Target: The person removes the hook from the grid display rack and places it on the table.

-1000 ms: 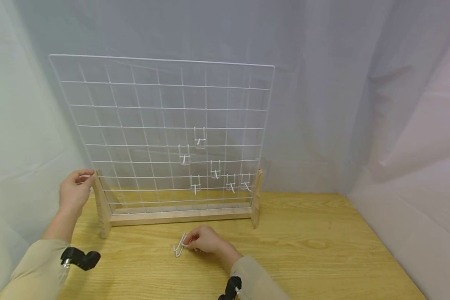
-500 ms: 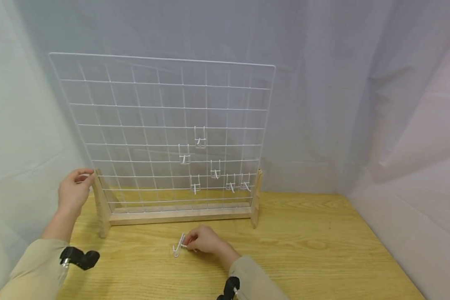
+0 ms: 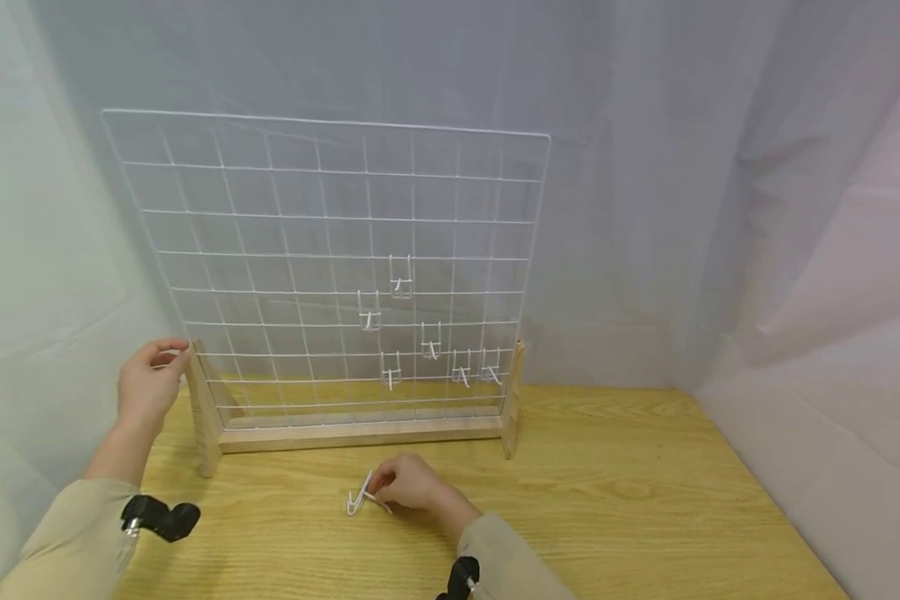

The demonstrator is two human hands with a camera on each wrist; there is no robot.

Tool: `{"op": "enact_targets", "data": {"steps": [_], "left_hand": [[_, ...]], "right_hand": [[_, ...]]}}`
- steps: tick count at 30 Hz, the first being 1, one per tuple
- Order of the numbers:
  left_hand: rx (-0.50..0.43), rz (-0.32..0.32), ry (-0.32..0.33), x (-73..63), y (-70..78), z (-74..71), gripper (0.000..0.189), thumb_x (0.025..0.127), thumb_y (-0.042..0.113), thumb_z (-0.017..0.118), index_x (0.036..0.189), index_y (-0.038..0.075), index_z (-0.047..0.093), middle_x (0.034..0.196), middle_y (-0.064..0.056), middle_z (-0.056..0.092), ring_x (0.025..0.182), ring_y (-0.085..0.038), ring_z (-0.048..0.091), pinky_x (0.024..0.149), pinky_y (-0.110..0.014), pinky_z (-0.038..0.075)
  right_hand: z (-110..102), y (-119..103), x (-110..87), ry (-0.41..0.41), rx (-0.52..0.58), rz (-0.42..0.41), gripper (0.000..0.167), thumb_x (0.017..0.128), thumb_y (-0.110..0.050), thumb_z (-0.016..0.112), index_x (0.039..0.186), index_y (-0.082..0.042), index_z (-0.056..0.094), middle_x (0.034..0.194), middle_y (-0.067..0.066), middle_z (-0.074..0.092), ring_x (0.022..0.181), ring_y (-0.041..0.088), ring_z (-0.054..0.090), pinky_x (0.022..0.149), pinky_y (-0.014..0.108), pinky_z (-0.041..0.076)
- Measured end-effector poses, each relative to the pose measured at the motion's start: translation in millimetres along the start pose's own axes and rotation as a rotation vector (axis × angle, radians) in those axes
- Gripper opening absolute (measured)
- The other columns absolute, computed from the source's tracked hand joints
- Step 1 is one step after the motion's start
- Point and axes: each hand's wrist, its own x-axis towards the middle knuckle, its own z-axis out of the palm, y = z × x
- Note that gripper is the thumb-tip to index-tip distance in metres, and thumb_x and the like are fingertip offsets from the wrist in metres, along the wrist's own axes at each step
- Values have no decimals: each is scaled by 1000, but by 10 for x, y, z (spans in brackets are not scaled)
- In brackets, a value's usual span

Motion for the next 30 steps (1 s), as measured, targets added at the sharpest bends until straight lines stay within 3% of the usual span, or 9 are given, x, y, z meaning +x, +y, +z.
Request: {"op": "enact_targets", "data": {"steps": [13,20,30], "left_hand": [[8,11,18,-3,-6,18,29,95,21,49,117,4,56,105,-13,53,80,-10,47,60,-18,38],[3,7,19,-3,-3,12,29,95,22,49,117,4,56,104,-11,53,78,-7,46,59,-18,38],[-2,8,29,3,-2,15,28,94,23,51,115,5,57,98,-7,53,71,0,43,58,-17,37]], "right_hand": [[-125,68,-70,29,-34,24,9,80,-2,67,89,0,69,76,0,63,62,6,53,53,20,46],[-218,98,-118,50,42,83,10,83,-2,65,91,1,68,76,1,62,63,11,55,52,24,48],[-414,120,-245,73,-7,48,13,85,-9,65,94,0,68,80,2,63,67,14,55,55,26,48]]}}
